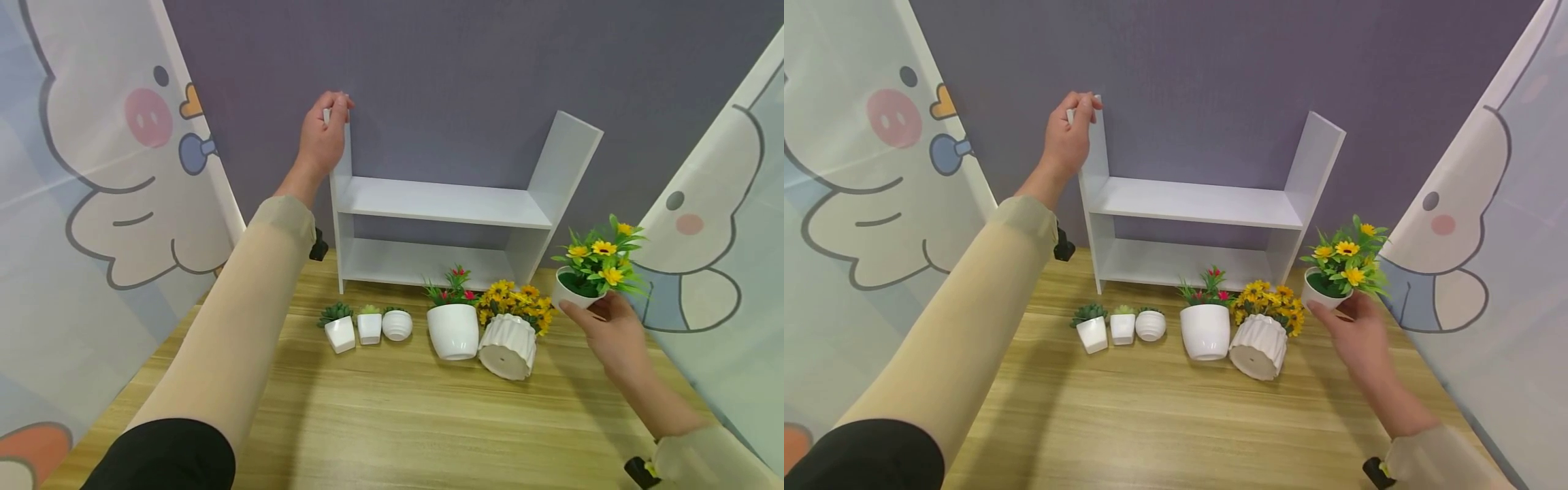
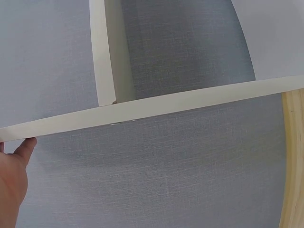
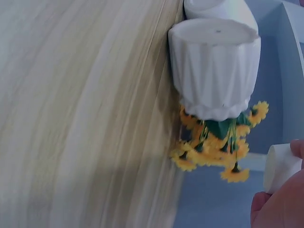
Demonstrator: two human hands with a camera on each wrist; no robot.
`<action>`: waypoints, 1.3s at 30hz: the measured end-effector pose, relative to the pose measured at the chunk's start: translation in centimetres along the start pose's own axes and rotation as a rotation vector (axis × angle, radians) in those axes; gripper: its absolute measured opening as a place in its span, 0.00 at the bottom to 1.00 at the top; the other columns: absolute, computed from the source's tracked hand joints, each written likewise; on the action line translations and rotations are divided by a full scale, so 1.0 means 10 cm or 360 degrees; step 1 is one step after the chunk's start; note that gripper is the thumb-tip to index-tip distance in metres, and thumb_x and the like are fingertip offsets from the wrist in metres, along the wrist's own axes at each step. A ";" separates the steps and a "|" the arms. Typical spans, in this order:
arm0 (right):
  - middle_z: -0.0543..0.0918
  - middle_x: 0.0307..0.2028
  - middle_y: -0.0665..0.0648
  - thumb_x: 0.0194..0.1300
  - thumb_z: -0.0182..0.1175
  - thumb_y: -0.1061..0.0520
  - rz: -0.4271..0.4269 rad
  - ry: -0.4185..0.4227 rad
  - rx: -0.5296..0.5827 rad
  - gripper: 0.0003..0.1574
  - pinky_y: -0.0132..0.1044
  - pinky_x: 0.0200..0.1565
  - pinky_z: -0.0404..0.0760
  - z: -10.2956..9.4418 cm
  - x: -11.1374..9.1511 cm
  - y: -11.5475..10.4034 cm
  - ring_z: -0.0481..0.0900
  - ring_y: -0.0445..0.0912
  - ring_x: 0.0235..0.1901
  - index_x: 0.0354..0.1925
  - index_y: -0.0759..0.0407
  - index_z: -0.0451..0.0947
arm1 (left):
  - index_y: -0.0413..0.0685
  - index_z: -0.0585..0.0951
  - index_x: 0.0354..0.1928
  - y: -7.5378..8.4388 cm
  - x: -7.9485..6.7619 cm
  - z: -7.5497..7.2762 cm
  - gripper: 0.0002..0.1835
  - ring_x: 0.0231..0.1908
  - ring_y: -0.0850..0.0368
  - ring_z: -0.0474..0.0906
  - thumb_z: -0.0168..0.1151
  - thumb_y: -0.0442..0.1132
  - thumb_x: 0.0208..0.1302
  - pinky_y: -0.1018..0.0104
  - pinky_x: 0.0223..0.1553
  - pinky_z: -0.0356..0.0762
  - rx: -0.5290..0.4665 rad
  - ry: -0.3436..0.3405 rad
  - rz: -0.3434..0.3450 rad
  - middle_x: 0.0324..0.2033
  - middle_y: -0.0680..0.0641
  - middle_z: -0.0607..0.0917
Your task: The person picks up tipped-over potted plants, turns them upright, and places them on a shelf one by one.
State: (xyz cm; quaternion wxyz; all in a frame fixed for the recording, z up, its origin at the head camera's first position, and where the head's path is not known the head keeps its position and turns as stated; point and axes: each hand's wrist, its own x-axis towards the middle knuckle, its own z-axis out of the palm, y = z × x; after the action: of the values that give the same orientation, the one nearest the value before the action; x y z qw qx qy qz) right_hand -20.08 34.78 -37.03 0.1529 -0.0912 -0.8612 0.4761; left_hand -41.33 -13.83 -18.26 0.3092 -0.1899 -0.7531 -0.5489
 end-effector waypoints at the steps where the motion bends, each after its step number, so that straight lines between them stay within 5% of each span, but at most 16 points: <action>1: 0.78 0.51 0.36 0.75 0.71 0.39 -0.0025 -0.0004 0.0027 0.36 0.19 0.42 0.79 0.02 -0.01 -0.03 0.76 0.25 0.47 0.69 0.52 0.69 | 0.38 0.79 0.58 0.00 0.00 0.00 0.23 0.56 0.63 0.73 0.44 0.51 0.89 0.68 0.55 0.67 0.0005 -0.0001 -0.0004 0.45 0.57 0.77; 5: 0.78 0.49 0.32 0.76 0.71 0.43 -0.0055 -0.0064 0.0098 0.29 0.19 0.44 0.80 0.12 -0.04 -0.13 0.77 0.25 0.48 0.65 0.45 0.70 | 0.38 0.79 0.59 0.00 -0.01 0.00 0.24 0.55 0.62 0.74 0.43 0.52 0.89 0.67 0.55 0.67 0.0023 -0.0008 -0.0015 0.46 0.57 0.77; 11: 0.79 0.59 0.47 0.75 0.71 0.39 -0.0060 -0.0158 0.0049 0.46 0.20 0.45 0.80 0.27 -0.05 -0.30 0.76 0.28 0.50 0.77 0.59 0.65 | 0.39 0.79 0.58 0.01 -0.01 0.00 0.24 0.64 0.57 0.74 0.43 0.52 0.89 0.67 0.58 0.67 0.0010 -0.0014 -0.0030 0.54 0.49 0.80; 17: 0.78 0.66 0.60 0.76 0.70 0.38 -0.0191 -0.0259 0.0073 0.52 0.19 0.48 0.82 0.42 -0.07 -0.49 0.78 0.31 0.53 0.83 0.58 0.61 | 0.38 0.79 0.58 0.00 -0.01 0.01 0.24 0.67 0.57 0.74 0.43 0.52 0.89 0.67 0.63 0.68 0.0001 -0.0016 -0.0022 0.56 0.46 0.81; 25: 0.82 0.59 0.55 0.75 0.73 0.44 -0.0331 -0.0362 0.0188 0.44 0.21 0.52 0.82 0.67 -0.07 -0.76 0.83 0.35 0.52 0.78 0.58 0.68 | 0.38 0.79 0.59 -0.01 -0.01 0.02 0.24 0.58 0.60 0.74 0.43 0.52 0.89 0.67 0.60 0.68 -0.0001 -0.0010 -0.0005 0.45 0.57 0.77; 39: 0.84 0.52 0.53 0.73 0.75 0.43 -0.0443 -0.0484 0.0256 0.38 0.29 0.47 0.85 1.01 0.08 -1.25 0.85 0.43 0.48 0.71 0.56 0.74 | 0.39 0.79 0.60 0.00 -0.02 0.03 0.25 0.58 0.61 0.74 0.43 0.52 0.89 0.67 0.61 0.69 0.0014 -0.0022 -0.0013 0.47 0.55 0.78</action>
State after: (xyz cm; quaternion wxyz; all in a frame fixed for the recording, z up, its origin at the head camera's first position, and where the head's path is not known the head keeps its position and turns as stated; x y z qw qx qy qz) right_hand -24.50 20.38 -31.32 0.0925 0.1139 -0.8379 0.5258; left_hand -41.28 -13.52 -18.45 0.3027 -0.1893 -0.7583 -0.5455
